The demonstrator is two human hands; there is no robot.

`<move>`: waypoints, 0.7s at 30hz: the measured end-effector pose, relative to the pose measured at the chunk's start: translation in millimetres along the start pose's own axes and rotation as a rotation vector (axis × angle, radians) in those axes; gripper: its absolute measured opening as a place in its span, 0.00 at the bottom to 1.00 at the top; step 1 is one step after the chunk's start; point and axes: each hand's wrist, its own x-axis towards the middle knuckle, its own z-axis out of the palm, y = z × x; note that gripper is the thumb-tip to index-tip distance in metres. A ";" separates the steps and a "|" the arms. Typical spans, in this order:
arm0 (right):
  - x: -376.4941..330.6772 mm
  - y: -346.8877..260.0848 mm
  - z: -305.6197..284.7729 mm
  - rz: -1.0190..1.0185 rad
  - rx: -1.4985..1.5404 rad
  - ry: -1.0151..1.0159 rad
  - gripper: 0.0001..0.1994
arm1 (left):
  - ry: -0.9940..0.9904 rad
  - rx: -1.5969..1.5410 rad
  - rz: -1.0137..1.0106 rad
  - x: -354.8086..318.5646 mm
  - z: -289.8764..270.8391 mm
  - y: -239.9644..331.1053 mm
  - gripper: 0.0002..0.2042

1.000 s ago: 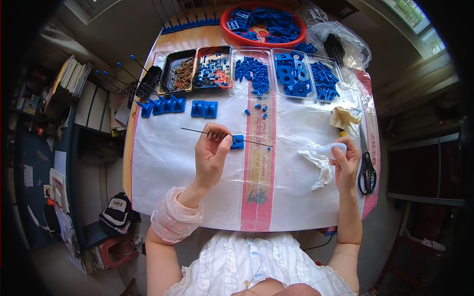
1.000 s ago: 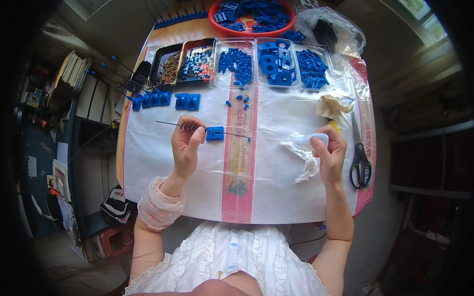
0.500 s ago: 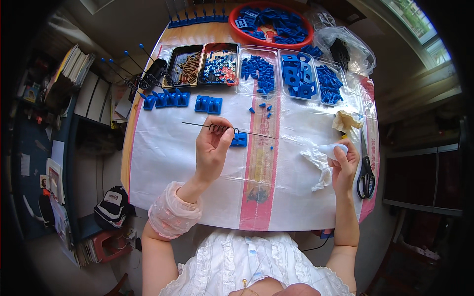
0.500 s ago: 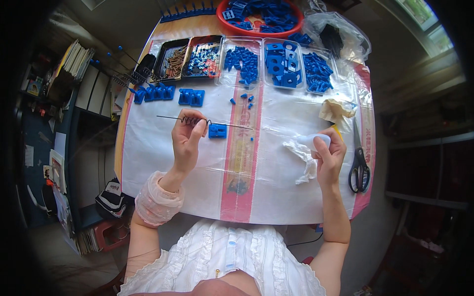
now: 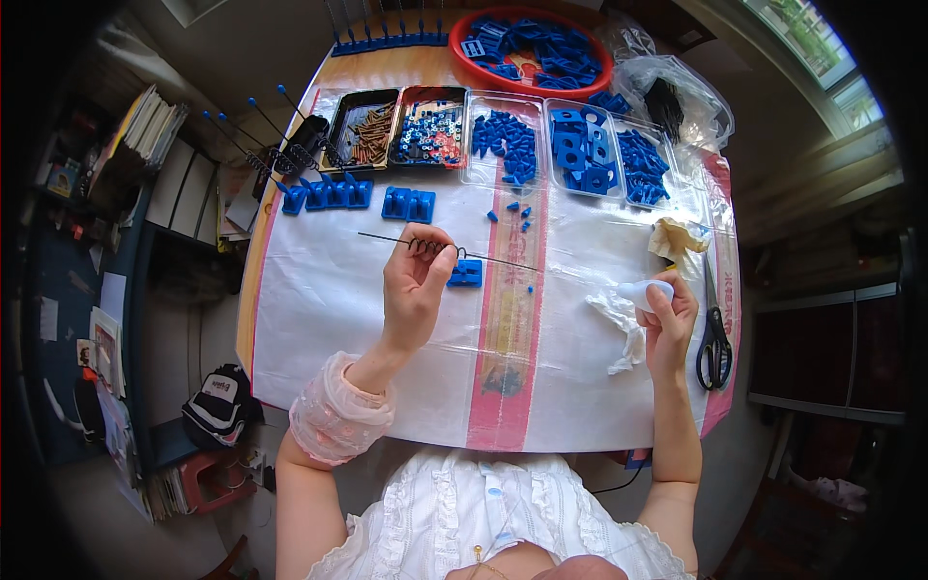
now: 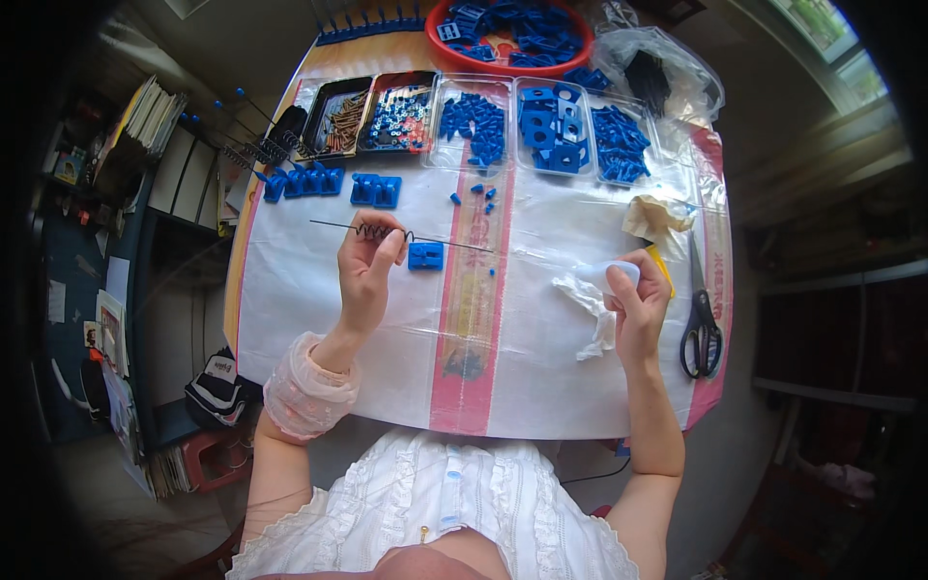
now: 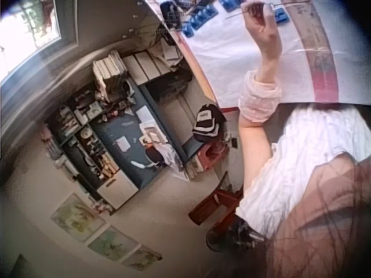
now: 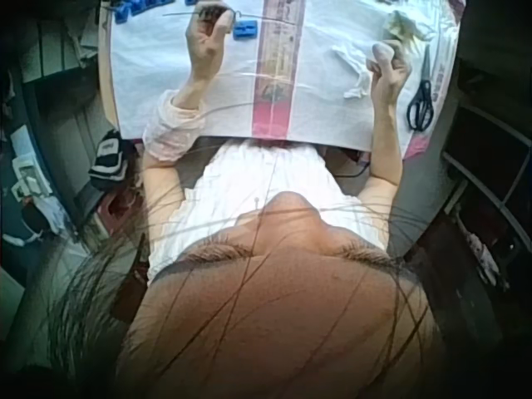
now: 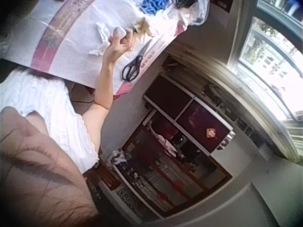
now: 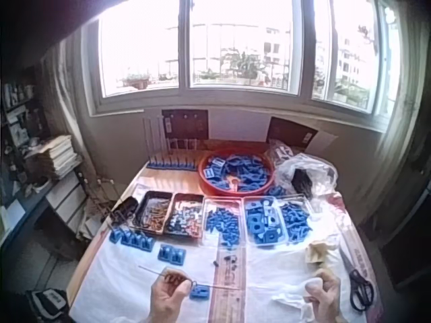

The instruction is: Manually assemble small blue plastic and metal electronic components at a workspace.

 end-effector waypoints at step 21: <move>2.8 -0.1 -1.2 0.010 -0.010 -0.006 0.06 | -0.038 -0.057 -0.034 -1.0 -4.9 -0.6 0.03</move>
